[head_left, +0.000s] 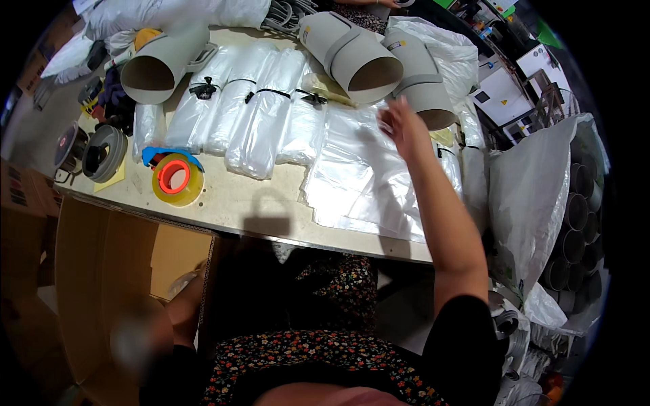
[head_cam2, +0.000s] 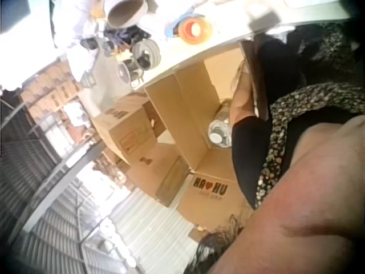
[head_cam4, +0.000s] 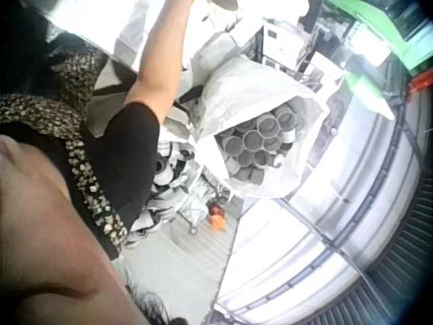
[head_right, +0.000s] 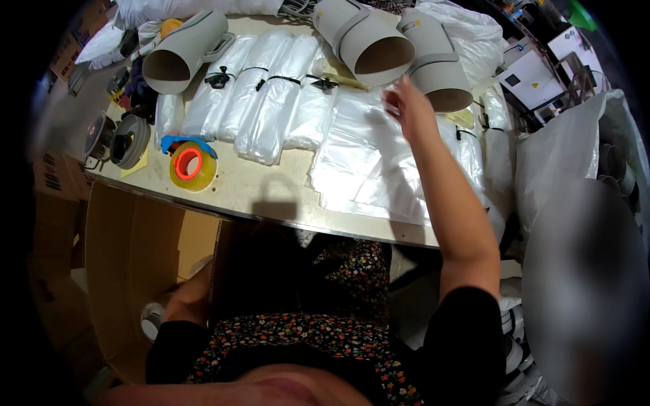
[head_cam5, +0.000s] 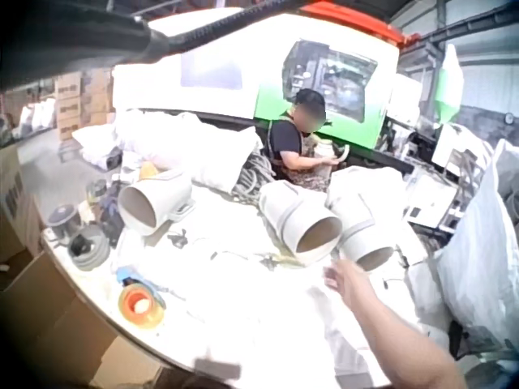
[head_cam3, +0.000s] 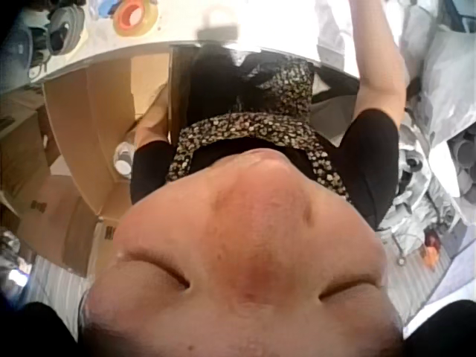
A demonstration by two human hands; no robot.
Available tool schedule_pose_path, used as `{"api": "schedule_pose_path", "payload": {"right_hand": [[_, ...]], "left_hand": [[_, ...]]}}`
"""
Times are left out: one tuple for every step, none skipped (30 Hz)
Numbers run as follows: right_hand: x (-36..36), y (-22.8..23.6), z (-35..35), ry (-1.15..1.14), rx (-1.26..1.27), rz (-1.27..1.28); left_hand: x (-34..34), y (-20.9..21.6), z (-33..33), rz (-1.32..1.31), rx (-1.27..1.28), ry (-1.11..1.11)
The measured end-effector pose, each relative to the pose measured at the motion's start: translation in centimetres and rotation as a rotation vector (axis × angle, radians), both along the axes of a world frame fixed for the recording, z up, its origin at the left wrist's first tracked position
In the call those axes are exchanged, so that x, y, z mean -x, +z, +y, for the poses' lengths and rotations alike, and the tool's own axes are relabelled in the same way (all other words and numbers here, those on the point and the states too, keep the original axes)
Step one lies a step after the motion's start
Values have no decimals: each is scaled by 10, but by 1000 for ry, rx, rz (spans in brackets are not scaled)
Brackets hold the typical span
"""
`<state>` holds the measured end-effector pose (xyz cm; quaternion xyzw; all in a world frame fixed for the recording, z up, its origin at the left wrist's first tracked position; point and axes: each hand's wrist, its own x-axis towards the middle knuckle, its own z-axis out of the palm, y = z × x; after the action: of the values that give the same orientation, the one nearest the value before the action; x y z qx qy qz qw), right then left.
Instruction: The person repeatedly picks up gray cylindrical appliances, wraps them in white protective plastic, and places them into a cardboard box. The process involves handling the items one by one, wrapping them, and stacking them inside the box.
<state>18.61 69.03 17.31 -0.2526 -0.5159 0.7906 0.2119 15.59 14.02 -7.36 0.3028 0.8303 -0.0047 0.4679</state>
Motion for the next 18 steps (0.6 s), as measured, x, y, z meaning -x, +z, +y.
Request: {"api": "schedule_pose_path", "payload": {"right_hand": [[29,3,30,83,26,35],[63,14,31,-43,69,27],[90,28,28,-176,115,20],[109,31,34,-162,58,16],[124,31,41,-153,1,9],[131,33,38,-137,-61,-3],[129,31,35,-126,-56,65],[122,28,32,-120,-53,134],[116,27,20,-99,-59,191],[93,46,-17,-92,-17,245],[65,52,-28,-73,-59,226],[36,55,-36,-61,-99,209],[3,56,-49,-60,-70,241],[-33,54,-59,-57,-39,272],[-75,42,-52,55,-10,310],[-111,65,-78,159,-18,249],[-133,58,-94,-61,42,194],[-150,54,-102,-115,175,98]], "left_hand": [[6,13,6,9,-72,45],[11,29,9,20,-161,133],[23,47,16,27,-277,231],[26,63,18,22,-392,320],[28,78,20,10,-506,412],[25,90,17,-12,-613,531],[23,100,15,-33,-720,647],[21,106,10,-55,-854,791],[20,118,8,6,-892,789],[16,137,7,63,-930,799],[11,156,9,110,-968,793],[5,174,12,85,-1049,819],[0,189,17,57,-1139,846],[-6,204,21,29,-1226,875],[-8,217,29,28,-1282,803],[-13,229,33,44,-1330,748],[-16,241,46,42,-1387,671],[-21,254,60,69,-1370,632]]}}
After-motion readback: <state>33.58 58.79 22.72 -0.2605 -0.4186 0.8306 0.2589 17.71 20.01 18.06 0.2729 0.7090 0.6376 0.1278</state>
